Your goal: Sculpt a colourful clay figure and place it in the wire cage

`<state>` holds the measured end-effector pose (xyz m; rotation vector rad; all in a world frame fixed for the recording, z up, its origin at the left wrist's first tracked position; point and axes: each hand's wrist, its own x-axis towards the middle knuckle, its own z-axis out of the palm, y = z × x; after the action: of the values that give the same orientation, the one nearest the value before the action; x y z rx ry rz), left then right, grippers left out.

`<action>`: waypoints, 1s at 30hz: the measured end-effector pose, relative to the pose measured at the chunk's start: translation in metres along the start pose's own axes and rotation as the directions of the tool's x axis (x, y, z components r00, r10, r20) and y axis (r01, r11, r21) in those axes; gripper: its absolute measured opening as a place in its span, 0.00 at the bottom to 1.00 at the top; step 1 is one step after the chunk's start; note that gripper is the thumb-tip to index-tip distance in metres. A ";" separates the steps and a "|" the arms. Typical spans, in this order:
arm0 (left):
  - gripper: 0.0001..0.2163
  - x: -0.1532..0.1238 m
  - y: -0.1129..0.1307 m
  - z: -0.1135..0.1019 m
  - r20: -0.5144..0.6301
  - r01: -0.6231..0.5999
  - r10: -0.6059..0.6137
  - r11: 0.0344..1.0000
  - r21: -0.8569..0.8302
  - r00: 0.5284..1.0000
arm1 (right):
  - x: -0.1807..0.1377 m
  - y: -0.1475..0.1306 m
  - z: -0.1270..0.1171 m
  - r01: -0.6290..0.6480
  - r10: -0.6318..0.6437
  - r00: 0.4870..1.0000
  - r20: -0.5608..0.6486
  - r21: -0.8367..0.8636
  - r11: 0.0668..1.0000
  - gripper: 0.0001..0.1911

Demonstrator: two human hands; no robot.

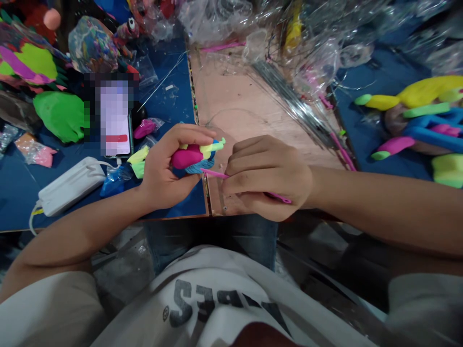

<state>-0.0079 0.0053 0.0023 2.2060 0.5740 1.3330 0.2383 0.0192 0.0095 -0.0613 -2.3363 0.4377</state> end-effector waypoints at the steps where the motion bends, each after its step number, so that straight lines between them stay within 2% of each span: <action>1: 0.17 0.000 0.001 0.000 -0.018 0.031 -0.031 1.000 0.004 0.999 | 0.000 0.000 0.000 -0.003 0.003 1.000 -0.009 0.002 1.000 0.11; 3: 0.16 0.000 0.001 0.002 -0.048 0.049 -0.049 0.999 0.008 0.998 | 0.000 0.000 0.000 -0.017 0.017 1.000 -0.016 -0.014 1.000 0.12; 6: 0.18 0.000 -0.001 0.003 -0.056 -0.005 0.006 1.000 0.013 0.998 | 0.000 0.000 0.002 -0.039 0.042 0.999 0.033 -0.077 0.996 0.12; 8: 0.18 -0.001 -0.002 0.003 -0.063 0.012 -0.011 1.000 0.018 0.998 | 0.000 0.000 0.003 -0.049 0.055 0.996 0.065 -0.094 0.994 0.13; 11: 0.17 -0.002 -0.003 0.003 -0.066 0.036 -0.035 0.999 0.012 0.997 | 0.001 0.000 0.002 -0.066 0.069 0.996 0.051 -0.057 0.996 0.12; 17: 0.19 0.000 -0.003 0.001 -0.052 -0.012 0.011 1.000 -0.019 0.999 | 0.001 -0.001 -0.002 -0.030 0.031 0.999 0.033 -0.030 0.999 0.10; 21: 0.16 0.001 -0.001 0.001 -0.052 0.048 -0.049 0.999 -0.027 0.997 | 0.001 0.001 0.002 -0.034 0.035 0.999 0.021 -0.029 0.999 0.11; 28: 0.18 -0.001 -0.004 0.002 -0.058 0.018 -0.017 1.000 0.005 0.998 | 0.002 0.001 0.001 -0.040 0.040 0.999 0.006 0.039 0.998 0.10; 30: 0.19 -0.001 -0.006 0.002 -0.050 -0.025 0.025 1.000 -0.010 0.998 | 0.000 0.000 -0.001 -0.039 0.038 0.999 0.015 0.037 0.999 0.10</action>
<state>-0.0071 0.0086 -0.0029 2.1835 0.5587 1.4046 0.2388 0.0195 0.0105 -0.0861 -2.3440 0.5018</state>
